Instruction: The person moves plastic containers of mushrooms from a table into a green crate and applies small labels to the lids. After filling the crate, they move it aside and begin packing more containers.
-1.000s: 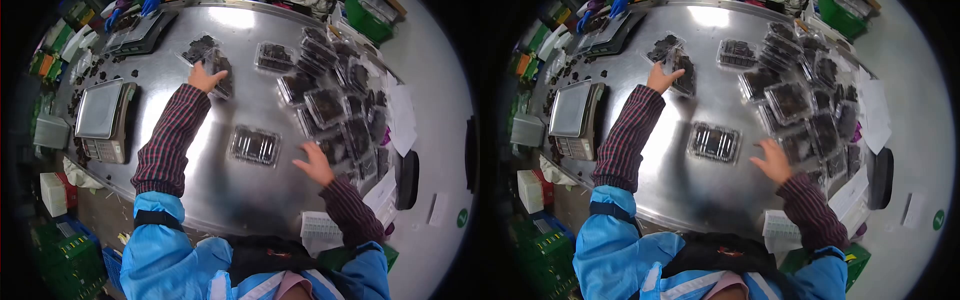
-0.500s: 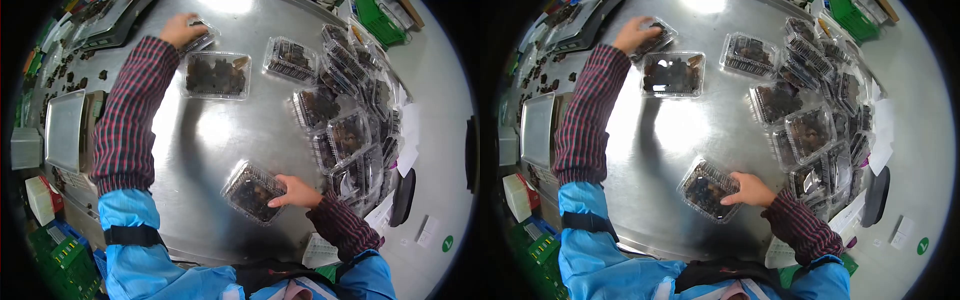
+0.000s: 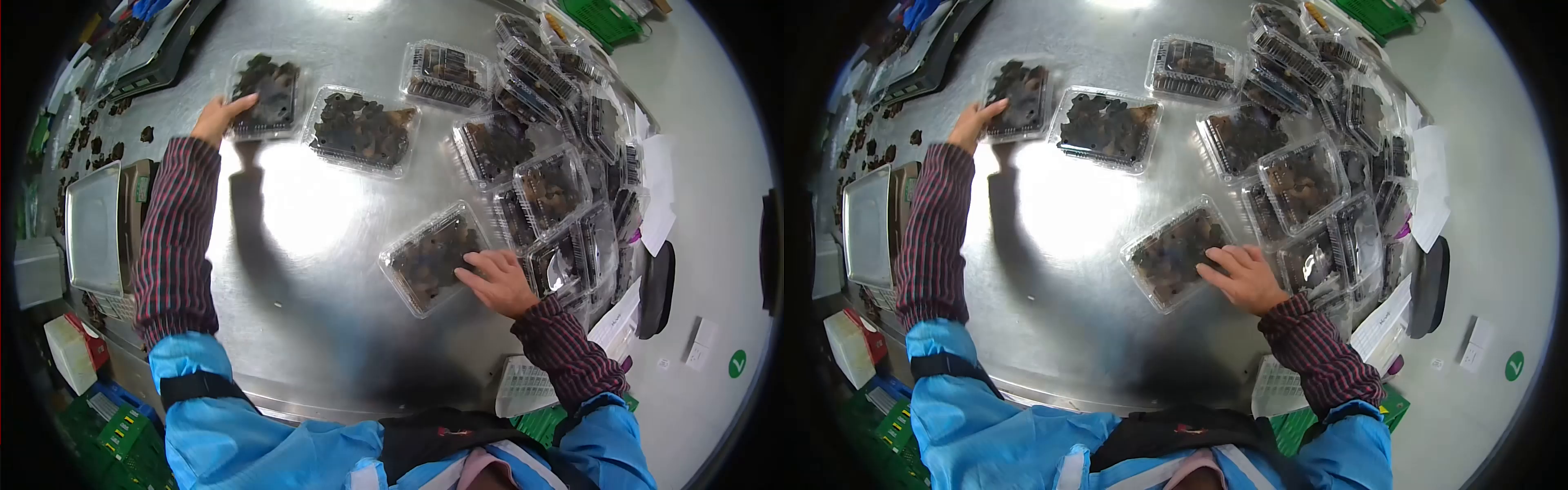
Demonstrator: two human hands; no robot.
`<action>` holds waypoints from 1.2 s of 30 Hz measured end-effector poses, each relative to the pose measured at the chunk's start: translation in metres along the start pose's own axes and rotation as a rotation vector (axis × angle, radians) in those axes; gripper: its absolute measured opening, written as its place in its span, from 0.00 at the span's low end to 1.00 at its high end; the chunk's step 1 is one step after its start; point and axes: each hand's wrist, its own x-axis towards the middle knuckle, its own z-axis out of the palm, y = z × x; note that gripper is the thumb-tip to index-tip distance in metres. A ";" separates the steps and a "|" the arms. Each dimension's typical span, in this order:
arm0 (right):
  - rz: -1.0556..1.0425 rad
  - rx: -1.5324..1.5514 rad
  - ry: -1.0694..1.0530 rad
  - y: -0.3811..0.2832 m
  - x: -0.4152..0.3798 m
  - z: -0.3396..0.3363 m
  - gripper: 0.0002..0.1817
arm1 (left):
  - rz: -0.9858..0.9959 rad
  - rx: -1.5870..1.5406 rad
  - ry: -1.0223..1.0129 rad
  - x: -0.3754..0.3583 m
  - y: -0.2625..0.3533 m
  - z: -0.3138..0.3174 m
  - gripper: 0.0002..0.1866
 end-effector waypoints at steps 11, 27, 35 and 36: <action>0.903 0.771 -0.024 -0.004 0.022 0.009 0.40 | 0.194 -0.179 -0.370 -0.060 0.094 0.063 0.37; 0.847 -0.144 0.320 0.055 0.001 -0.043 0.38 | -0.197 0.208 -0.837 -0.140 0.072 0.091 0.56; 0.623 -0.341 0.397 0.066 -0.020 -0.043 0.17 | -0.148 -0.048 -0.330 -0.194 0.038 0.093 0.30; 0.546 -0.431 0.466 0.062 -0.015 -0.051 0.13 | -0.145 -0.057 -0.321 -0.191 0.034 0.096 0.30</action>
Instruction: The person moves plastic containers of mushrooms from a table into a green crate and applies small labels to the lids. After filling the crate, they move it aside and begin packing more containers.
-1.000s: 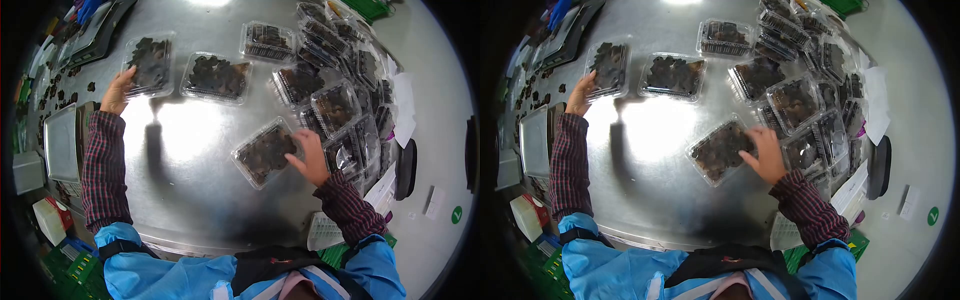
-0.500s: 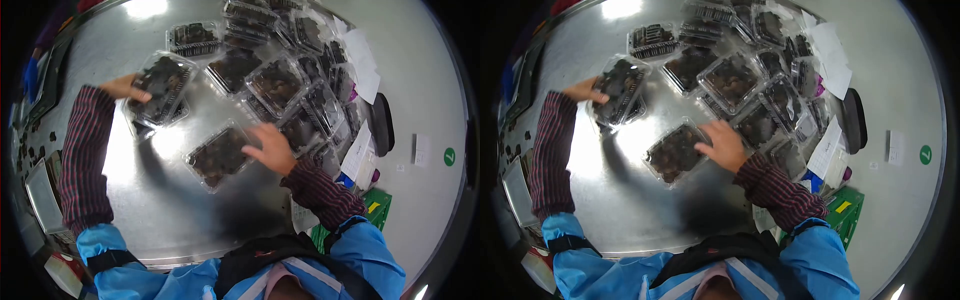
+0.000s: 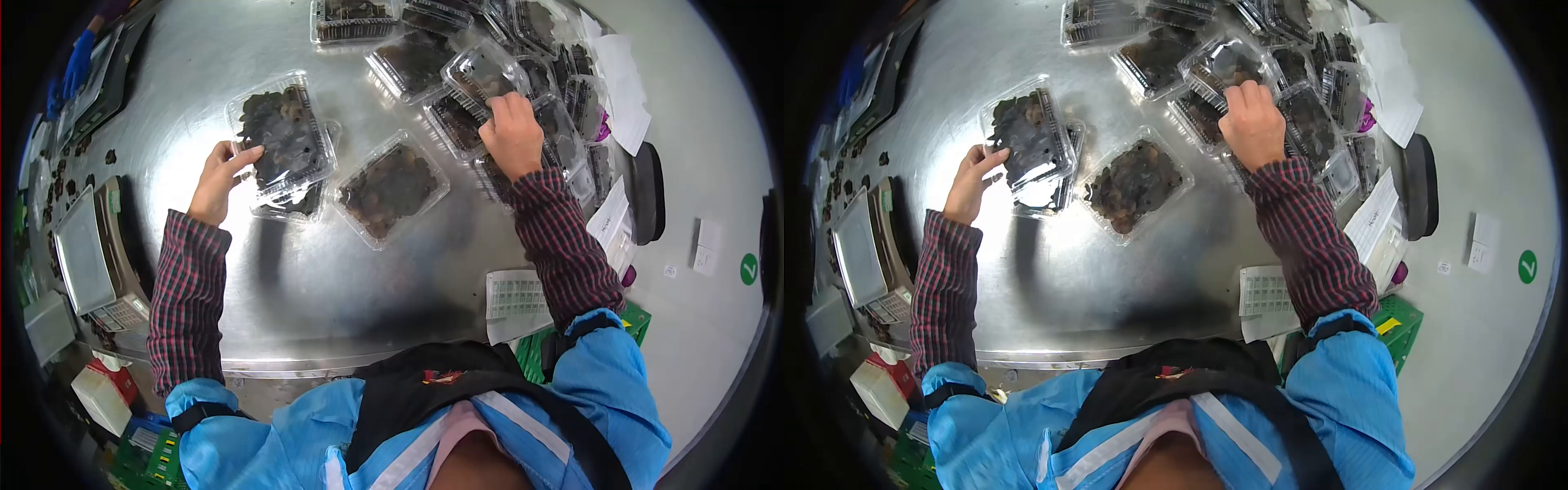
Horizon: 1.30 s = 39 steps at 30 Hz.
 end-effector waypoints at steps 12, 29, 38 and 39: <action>-0.132 0.686 -0.212 -0.174 -0.079 -0.071 0.09 | -0.123 0.216 -0.412 0.020 0.034 -0.032 0.16; 1.347 1.922 -0.231 -0.144 -0.072 0.011 0.58 | -0.081 -0.586 -0.481 -0.048 -0.049 0.025 0.38; 1.470 2.509 -0.423 -0.121 -0.137 -0.076 0.19 | -0.182 -0.732 -0.358 -0.167 -0.115 0.060 0.28; 1.563 2.470 -0.330 -0.117 -0.140 -0.098 0.18 | -0.220 -0.868 -0.451 -0.175 -0.107 0.070 0.27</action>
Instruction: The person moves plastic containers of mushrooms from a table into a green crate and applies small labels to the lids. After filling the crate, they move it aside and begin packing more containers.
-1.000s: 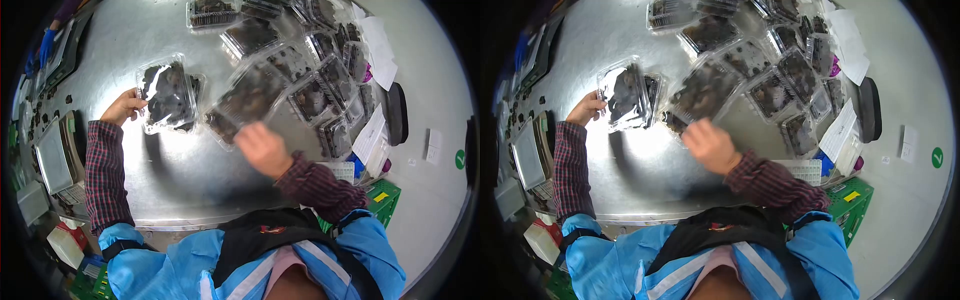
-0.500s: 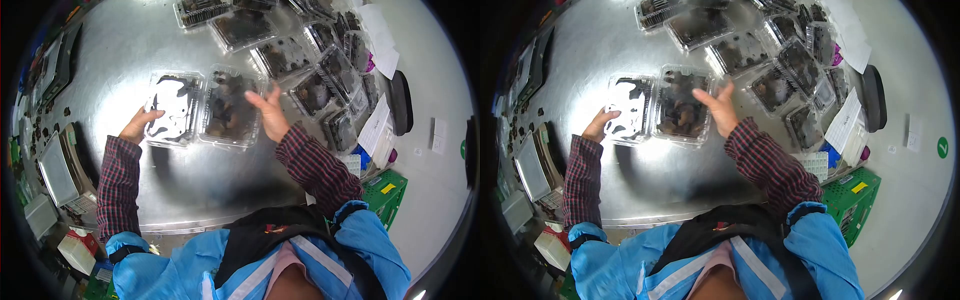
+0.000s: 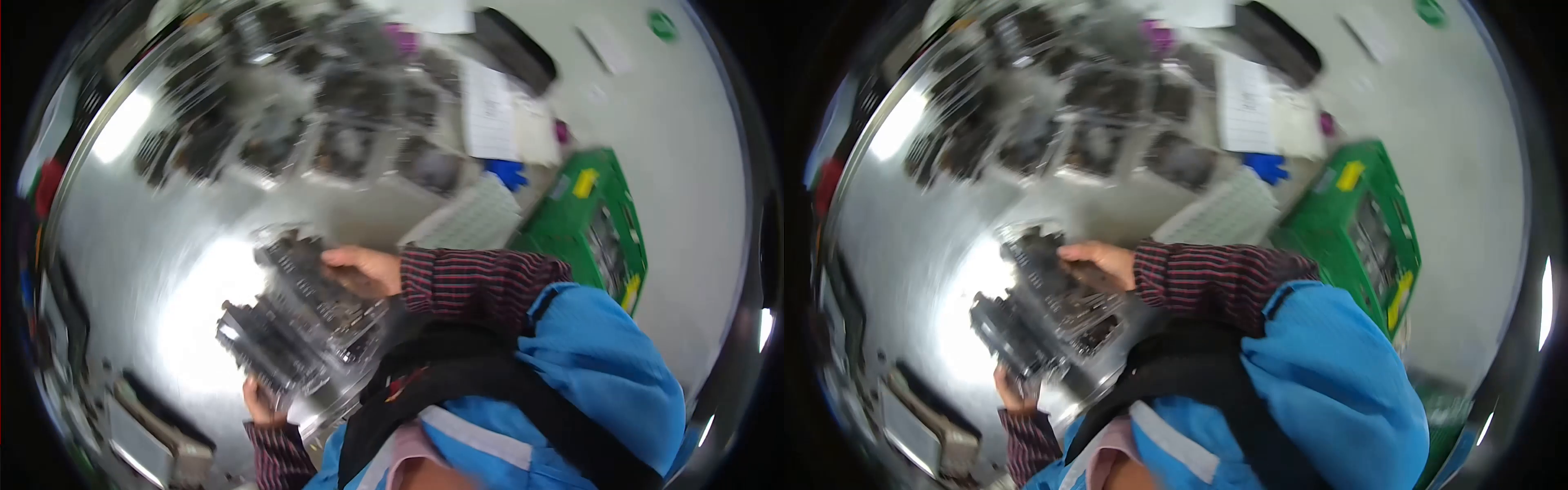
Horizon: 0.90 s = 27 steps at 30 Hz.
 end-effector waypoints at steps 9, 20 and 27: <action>-0.453 0.036 0.087 -0.053 -0.168 -0.078 0.12 | -0.131 0.289 -0.393 0.042 -0.025 0.179 0.29; -1.229 0.216 0.410 -0.084 -0.525 -0.277 0.15 | -0.525 0.639 -0.823 0.057 -0.307 0.533 0.14; -1.278 0.368 0.677 -0.095 -0.661 -0.495 0.26 | -0.630 0.724 -1.025 0.125 -0.573 0.631 0.21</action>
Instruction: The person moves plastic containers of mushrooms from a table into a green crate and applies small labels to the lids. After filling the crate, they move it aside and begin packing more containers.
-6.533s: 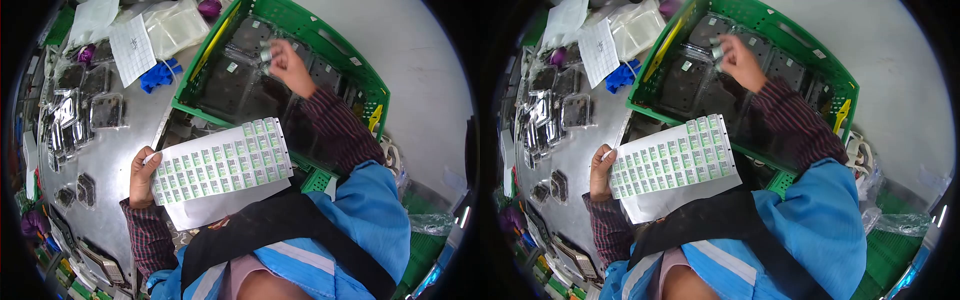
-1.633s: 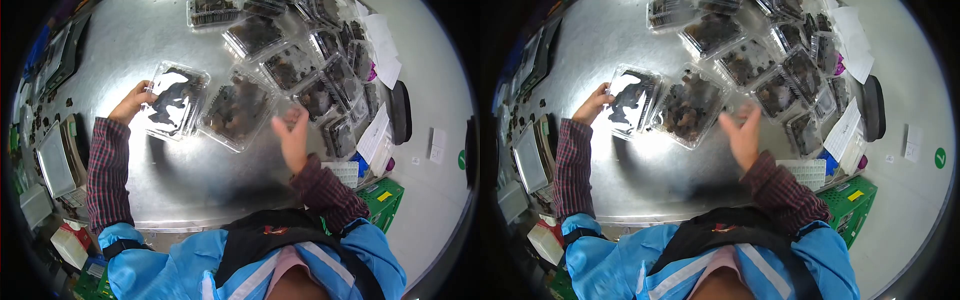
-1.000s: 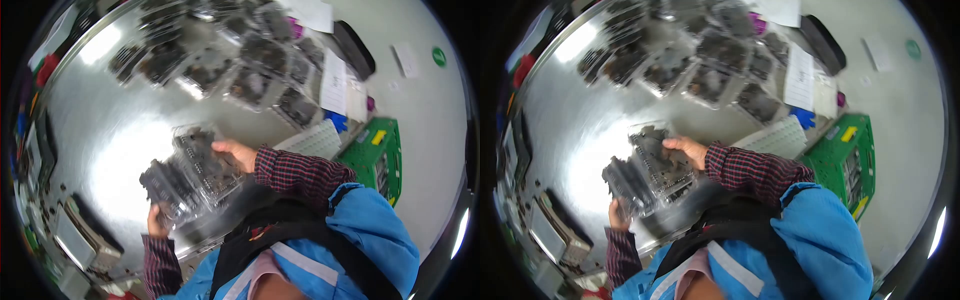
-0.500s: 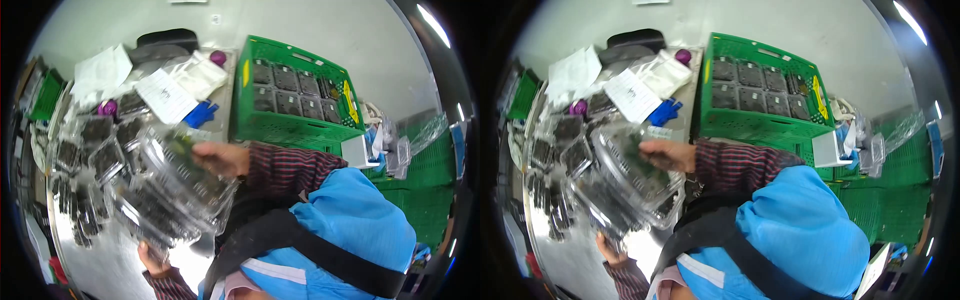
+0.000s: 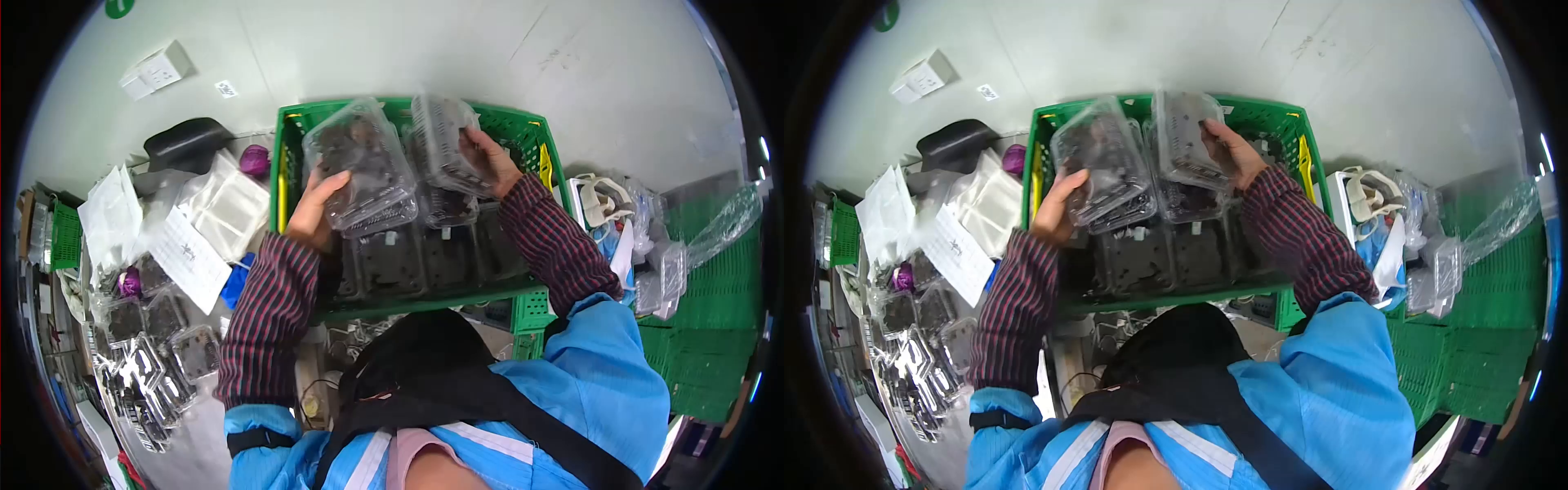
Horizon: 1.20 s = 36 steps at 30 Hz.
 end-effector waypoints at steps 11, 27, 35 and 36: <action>-0.234 -0.497 0.059 -0.012 0.006 -0.019 0.37 | 0.126 0.786 0.428 0.043 -0.027 0.030 0.26; -0.529 -1.452 0.435 -0.043 -0.047 -0.143 0.42 | 0.136 1.538 0.827 -0.012 0.001 -0.017 0.24; -0.708 -2.147 -0.413 0.020 -0.036 -0.020 0.39 | 0.601 2.033 0.811 0.011 -0.056 -0.009 0.35; -0.703 -2.051 -0.269 0.018 -0.027 -0.021 0.36 | 0.622 1.962 0.574 -0.018 -0.032 0.010 0.32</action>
